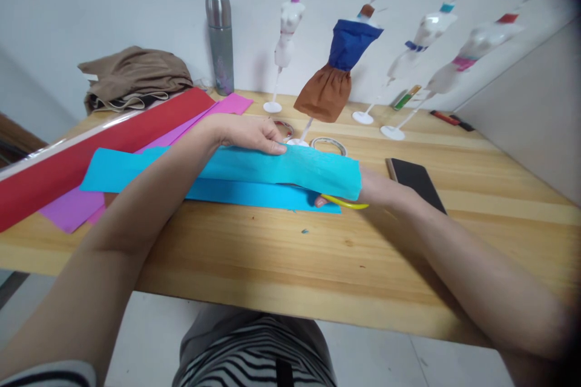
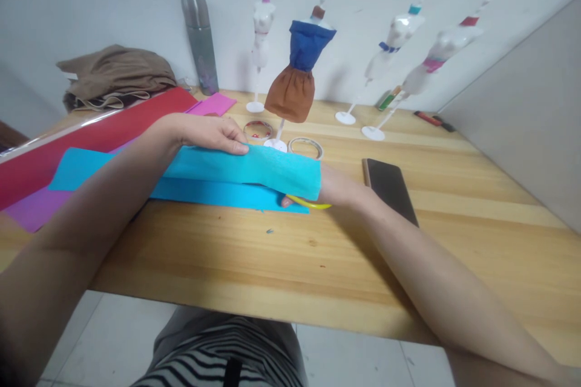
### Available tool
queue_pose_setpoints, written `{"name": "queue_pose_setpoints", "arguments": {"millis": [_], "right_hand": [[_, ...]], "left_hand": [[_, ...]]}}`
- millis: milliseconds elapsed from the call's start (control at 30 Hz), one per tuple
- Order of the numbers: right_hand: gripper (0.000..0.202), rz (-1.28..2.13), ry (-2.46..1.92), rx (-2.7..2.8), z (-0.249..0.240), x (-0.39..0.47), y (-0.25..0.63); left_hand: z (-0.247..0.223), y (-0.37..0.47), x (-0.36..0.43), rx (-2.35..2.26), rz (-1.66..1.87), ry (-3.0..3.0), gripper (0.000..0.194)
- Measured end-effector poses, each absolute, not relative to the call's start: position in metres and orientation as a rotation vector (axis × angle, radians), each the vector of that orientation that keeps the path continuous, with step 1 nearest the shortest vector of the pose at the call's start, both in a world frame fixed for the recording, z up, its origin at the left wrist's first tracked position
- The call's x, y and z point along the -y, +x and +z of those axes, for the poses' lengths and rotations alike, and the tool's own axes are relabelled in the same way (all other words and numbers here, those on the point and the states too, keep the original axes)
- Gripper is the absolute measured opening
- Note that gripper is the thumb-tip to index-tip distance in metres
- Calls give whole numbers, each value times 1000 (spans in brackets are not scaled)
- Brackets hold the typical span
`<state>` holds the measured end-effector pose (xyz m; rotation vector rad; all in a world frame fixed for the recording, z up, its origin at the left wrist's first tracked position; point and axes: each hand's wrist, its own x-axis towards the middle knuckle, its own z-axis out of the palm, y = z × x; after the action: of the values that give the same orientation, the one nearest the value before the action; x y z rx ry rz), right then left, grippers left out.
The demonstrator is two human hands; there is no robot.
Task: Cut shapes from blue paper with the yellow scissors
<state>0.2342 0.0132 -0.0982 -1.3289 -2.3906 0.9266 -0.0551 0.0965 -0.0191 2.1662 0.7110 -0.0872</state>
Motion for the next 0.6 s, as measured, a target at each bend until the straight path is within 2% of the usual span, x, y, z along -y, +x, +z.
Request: {"name": "queue_pose_setpoints", "arguments": {"millis": [267, 400, 600], "right_hand": [[102, 773, -1156, 2519, -103, -18, 235], [95, 685, -985, 2585, -104, -17, 235], [92, 679, -1080, 2587, -102, -15, 234]], "left_hand": [[-21, -59, -99, -683, -92, 2158, 43], [-19, -59, -99, -685, -120, 2136, 38], [-17, -58, -97, -682, -99, 2128, 38]]}}
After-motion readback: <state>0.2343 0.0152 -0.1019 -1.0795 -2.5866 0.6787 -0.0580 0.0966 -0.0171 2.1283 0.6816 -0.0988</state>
